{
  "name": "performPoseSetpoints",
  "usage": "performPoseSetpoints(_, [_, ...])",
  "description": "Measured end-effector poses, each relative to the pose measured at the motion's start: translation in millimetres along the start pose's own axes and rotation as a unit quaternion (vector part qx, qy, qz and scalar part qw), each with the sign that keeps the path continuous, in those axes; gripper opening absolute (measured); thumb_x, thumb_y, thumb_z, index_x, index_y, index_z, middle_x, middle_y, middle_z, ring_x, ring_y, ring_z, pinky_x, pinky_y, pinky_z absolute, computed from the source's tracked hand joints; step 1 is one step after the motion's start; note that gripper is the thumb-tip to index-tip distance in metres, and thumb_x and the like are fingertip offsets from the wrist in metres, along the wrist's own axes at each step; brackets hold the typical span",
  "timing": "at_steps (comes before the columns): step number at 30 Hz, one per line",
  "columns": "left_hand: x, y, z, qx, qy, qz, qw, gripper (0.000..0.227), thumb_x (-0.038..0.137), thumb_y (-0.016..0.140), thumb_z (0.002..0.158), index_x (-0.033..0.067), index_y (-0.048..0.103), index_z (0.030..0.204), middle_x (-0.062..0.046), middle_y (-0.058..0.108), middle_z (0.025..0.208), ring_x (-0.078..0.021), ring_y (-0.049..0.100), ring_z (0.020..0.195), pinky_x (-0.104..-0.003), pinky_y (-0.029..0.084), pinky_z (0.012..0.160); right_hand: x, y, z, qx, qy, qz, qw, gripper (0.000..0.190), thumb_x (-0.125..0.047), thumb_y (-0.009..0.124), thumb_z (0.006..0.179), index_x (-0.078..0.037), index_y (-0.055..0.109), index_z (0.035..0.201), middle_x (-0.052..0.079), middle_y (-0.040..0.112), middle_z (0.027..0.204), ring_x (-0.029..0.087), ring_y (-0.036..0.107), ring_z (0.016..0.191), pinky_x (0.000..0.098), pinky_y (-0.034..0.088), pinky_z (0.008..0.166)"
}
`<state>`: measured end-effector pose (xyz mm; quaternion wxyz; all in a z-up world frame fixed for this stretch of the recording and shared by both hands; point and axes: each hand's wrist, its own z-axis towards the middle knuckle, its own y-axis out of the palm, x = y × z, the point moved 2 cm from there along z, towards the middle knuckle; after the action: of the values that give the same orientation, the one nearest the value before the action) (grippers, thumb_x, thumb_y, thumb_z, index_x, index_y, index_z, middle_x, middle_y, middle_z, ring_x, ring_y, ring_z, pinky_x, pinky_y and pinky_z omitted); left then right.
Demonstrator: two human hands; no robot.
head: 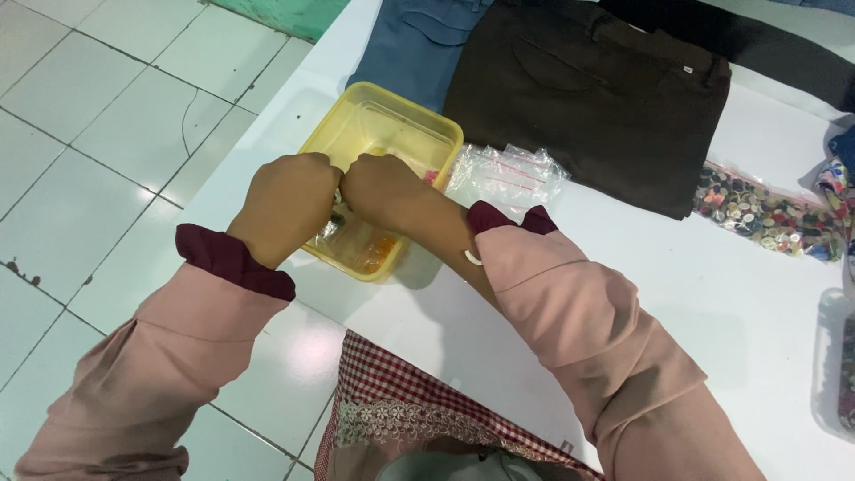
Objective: The person sorts buttons by color, picking them from a container and placing them in groups on the table before putting them into small plastic bags.
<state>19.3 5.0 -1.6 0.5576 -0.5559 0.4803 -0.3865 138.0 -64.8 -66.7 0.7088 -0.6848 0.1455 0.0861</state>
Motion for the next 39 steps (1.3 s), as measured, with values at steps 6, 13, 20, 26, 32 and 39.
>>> performPoseSetpoints(6, [-0.1,19.0,5.6,-0.071,0.003,-0.008,0.997,0.008,-0.002,0.068,0.081,-0.0020,0.075,0.080,-0.015,0.070,0.068,-0.0365,0.075,0.071,-0.043,0.060,0.060,-7.5,-1.2,-7.1,-0.092,0.015,0.003,0.996,0.022,-0.006,0.054,0.085,0.003,0.072,0.077,0.023,0.068,0.070,0.040,0.073,0.068,0.0507,0.059,0.064])
performPoseSetpoints(13, [-5.3,39.9,16.5,-0.128,0.002,-0.036,0.991,0.016,-0.004,0.061,0.084,-0.0070,0.076,0.081,-0.021,0.070,0.069,-0.0374,0.074,0.070,-0.042,0.059,0.061,-15.6,-26.5,-16.0,-0.111,0.029,-0.034,0.993,0.031,-0.010,0.051,0.085,-0.001,0.075,0.102,0.028,0.065,0.105,0.048,0.072,0.085,0.0529,0.058,0.084])
performPoseSetpoints(20, [19.8,-13.2,3.7,-0.088,-0.039,-0.068,0.993,0.017,-0.001,0.061,0.086,-0.0060,0.075,0.079,-0.020,0.068,0.065,-0.0359,0.074,0.067,-0.042,0.059,0.059,-43.9,-100.3,-55.1,0.079,-0.028,0.016,0.996,0.022,0.014,0.051,0.083,0.010,0.072,0.089,0.023,0.063,0.088,0.040,0.072,0.077,0.0454,0.059,0.071])
performPoseSetpoints(26, [62.1,-58.0,4.5,0.064,0.018,0.055,0.996,0.014,0.001,0.064,0.082,0.0042,0.076,0.089,-0.011,0.069,0.074,-0.0331,0.073,0.070,-0.043,0.059,0.057,-29.2,-121.3,-129.0,0.258,-0.021,0.005,0.966,0.023,0.003,0.058,0.084,-0.007,0.078,0.088,0.014,0.068,0.089,0.033,0.069,0.088,0.0420,0.058,0.075])
performPoseSetpoints(32, [159.7,-99.3,24.9,0.182,0.121,0.013,0.976,0.021,0.010,0.065,0.085,0.0093,0.073,0.104,-0.008,0.069,0.088,-0.0308,0.073,0.083,-0.044,0.062,0.064,-8.8,-127.3,-236.5,0.283,0.071,0.027,0.956,0.018,-0.002,0.061,0.087,-0.004,0.077,0.095,0.018,0.072,0.096,0.035,0.071,0.092,0.0418,0.059,0.076])
performPoseSetpoints(39, [300.4,-81.9,51.2,0.208,0.272,-0.074,0.937,0.017,0.004,0.063,0.086,0.0119,0.074,0.097,-0.004,0.066,0.081,-0.0275,0.071,0.075,-0.041,0.060,0.057,41.5,-112.8,-374.4,0.258,0.239,0.035,0.935,0.019,-0.003,0.068,0.086,-0.007,0.079,0.100,0.012,0.076,0.094,0.027,0.074,0.085,0.0351,0.060,0.072])
